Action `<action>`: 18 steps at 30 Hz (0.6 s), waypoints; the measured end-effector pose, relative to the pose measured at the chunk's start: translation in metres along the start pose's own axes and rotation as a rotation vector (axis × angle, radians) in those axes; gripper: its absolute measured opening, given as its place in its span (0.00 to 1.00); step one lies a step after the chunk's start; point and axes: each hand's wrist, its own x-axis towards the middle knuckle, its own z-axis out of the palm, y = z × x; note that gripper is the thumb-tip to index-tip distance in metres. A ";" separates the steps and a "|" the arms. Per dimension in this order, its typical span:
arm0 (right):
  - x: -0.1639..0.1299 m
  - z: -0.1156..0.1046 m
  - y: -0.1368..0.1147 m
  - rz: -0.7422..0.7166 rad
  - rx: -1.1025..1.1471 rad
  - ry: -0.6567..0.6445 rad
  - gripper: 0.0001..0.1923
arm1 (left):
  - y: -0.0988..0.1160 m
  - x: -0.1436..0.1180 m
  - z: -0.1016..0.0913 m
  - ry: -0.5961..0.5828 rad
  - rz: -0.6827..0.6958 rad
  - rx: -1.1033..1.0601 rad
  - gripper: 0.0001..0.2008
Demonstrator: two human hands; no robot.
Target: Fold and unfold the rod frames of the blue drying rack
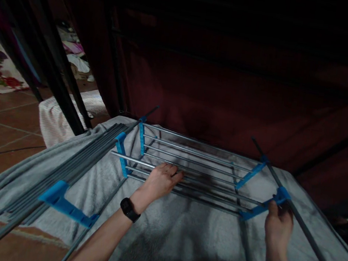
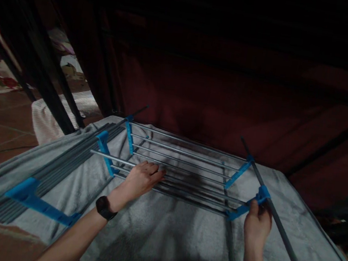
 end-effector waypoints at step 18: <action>0.002 0.009 -0.014 0.034 0.341 0.008 0.34 | -0.005 0.011 0.006 0.232 0.001 0.060 0.16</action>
